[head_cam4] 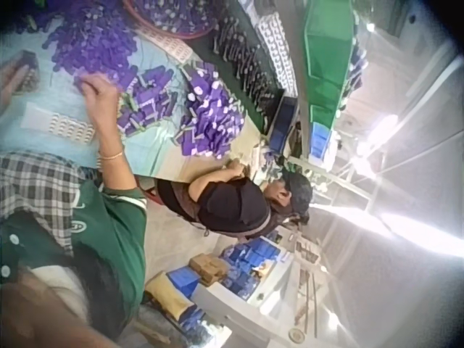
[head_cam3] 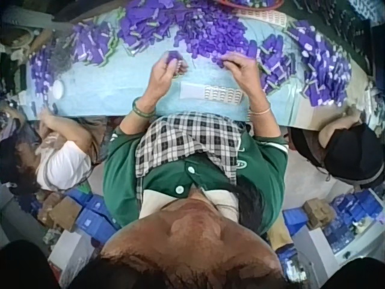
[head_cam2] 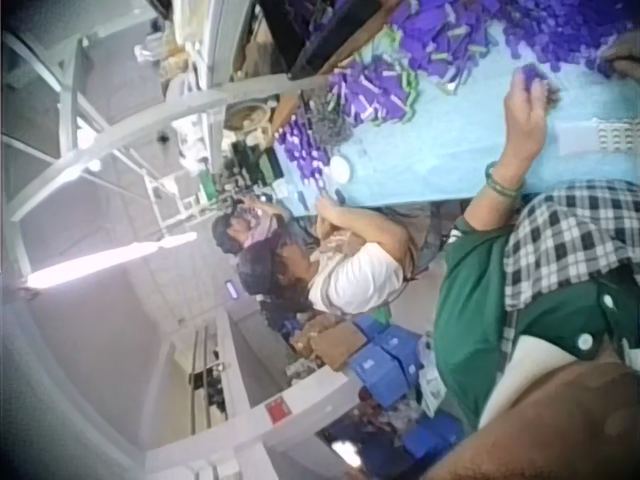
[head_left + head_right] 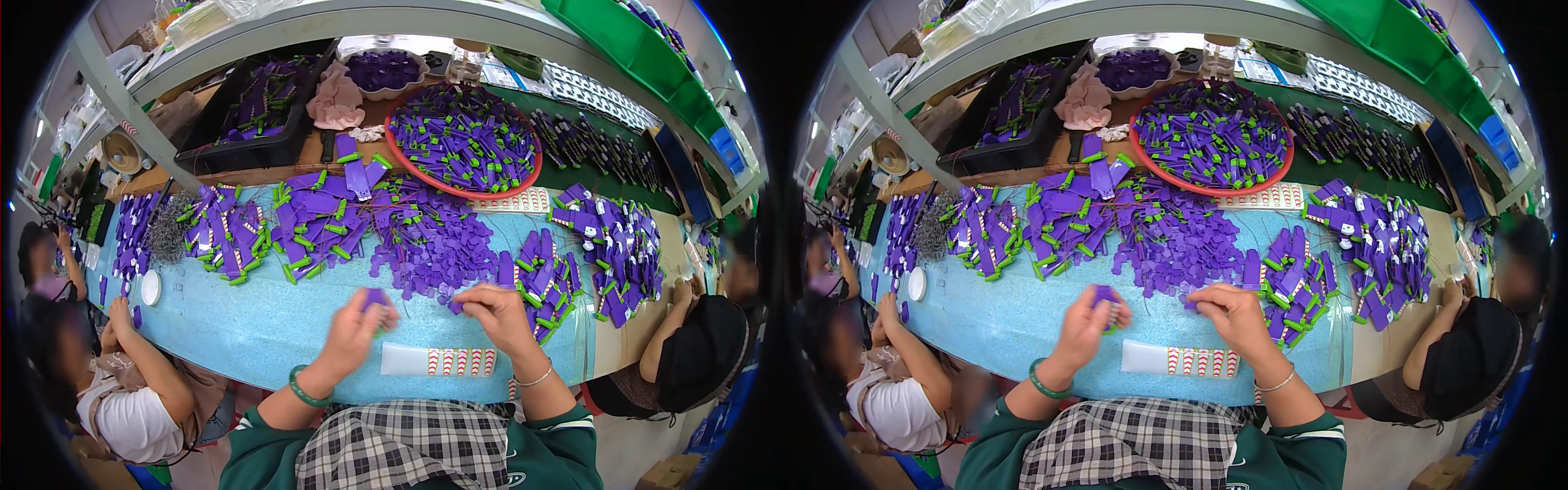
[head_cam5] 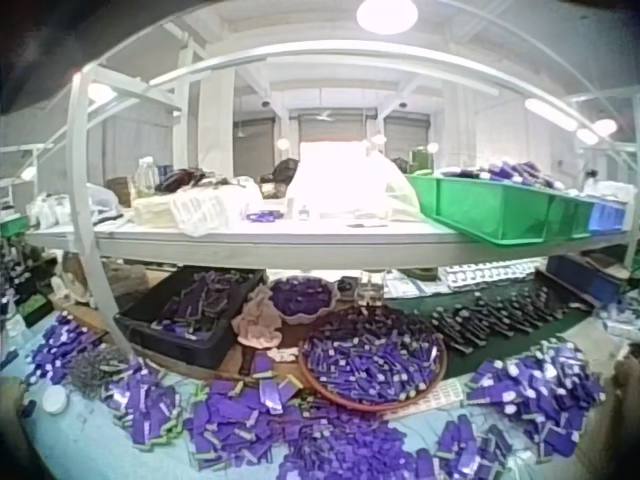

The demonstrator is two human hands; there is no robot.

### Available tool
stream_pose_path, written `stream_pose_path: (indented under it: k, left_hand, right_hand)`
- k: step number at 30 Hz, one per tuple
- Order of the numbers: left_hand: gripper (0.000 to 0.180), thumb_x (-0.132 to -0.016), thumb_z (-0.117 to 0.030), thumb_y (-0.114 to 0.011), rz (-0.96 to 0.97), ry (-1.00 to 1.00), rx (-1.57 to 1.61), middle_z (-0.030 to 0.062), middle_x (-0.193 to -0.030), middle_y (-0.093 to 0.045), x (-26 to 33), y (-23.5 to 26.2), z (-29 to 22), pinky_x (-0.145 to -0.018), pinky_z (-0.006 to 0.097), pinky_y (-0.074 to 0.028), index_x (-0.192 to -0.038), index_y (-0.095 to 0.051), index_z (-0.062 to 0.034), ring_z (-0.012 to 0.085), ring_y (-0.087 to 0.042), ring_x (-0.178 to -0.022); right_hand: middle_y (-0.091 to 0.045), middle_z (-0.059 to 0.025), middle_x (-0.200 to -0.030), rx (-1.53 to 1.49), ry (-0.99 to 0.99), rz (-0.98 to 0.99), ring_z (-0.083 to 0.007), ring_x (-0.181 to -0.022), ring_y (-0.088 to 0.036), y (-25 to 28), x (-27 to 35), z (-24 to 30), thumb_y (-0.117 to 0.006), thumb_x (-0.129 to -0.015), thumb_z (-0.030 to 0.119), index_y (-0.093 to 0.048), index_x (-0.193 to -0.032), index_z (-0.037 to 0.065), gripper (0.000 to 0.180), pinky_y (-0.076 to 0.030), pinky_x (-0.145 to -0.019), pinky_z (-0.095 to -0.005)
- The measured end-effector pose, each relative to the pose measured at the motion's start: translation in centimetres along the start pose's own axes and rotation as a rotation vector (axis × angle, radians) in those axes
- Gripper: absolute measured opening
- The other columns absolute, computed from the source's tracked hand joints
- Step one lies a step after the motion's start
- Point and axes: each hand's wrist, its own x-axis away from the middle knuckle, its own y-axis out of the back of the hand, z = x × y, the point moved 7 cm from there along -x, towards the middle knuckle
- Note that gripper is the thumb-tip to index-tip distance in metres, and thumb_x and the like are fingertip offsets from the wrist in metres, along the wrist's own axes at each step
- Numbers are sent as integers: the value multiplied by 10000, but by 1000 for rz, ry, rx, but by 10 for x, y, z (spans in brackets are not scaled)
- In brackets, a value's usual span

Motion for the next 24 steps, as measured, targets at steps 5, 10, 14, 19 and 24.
stream_pose_path:
  k: [5,10,14,19,24]
  left_hand:
    - [119,-959,-114,-453,251,127,-218,54,-808,-604,5,-48,18,-681,281,-497,-997,-505,-15,120,-591,-719]
    - [135,-895,-121,-542,323,-144,-510,136,-751,-591,11,-61,9,-606,372,-456,-962,-506,-9,287,-601,-657]
    - [179,-876,-162,-569,334,-194,-597,184,-746,-573,13,-63,3,-603,429,-433,-955,-517,-10,374,-582,-682]
    - [163,-888,-178,-524,345,-201,-698,174,-720,-611,14,-64,9,-602,469,-452,-913,-541,-18,386,-598,-682]
    - [176,-903,-182,-510,388,-66,-429,121,-650,-642,13,-69,15,-581,402,-489,-944,-589,-30,301,-640,-607]
  right_hand:
    - [-631,-59,-851,-229,-29,130,-112,-710,-601,-23,12,19,-672,-766,-55,-710,-936,7,185,-481,-618,-214]
    - [-629,-60,-780,-60,-3,143,-112,-679,-613,-34,19,30,-728,-746,0,-641,-934,-12,207,-495,-606,-237]
    - [-620,-73,-748,107,76,83,-136,-654,-620,-32,22,39,-739,-745,19,-600,-946,-6,246,-497,-589,-253]
    - [-574,-78,-705,203,240,122,-163,-604,-583,-32,16,54,-730,-762,59,-599,-903,-7,203,-468,-542,-275]
    - [-572,-93,-706,123,90,149,-198,-593,-578,-40,22,34,-707,-779,87,-601,-780,-1,138,-461,-539,-305]
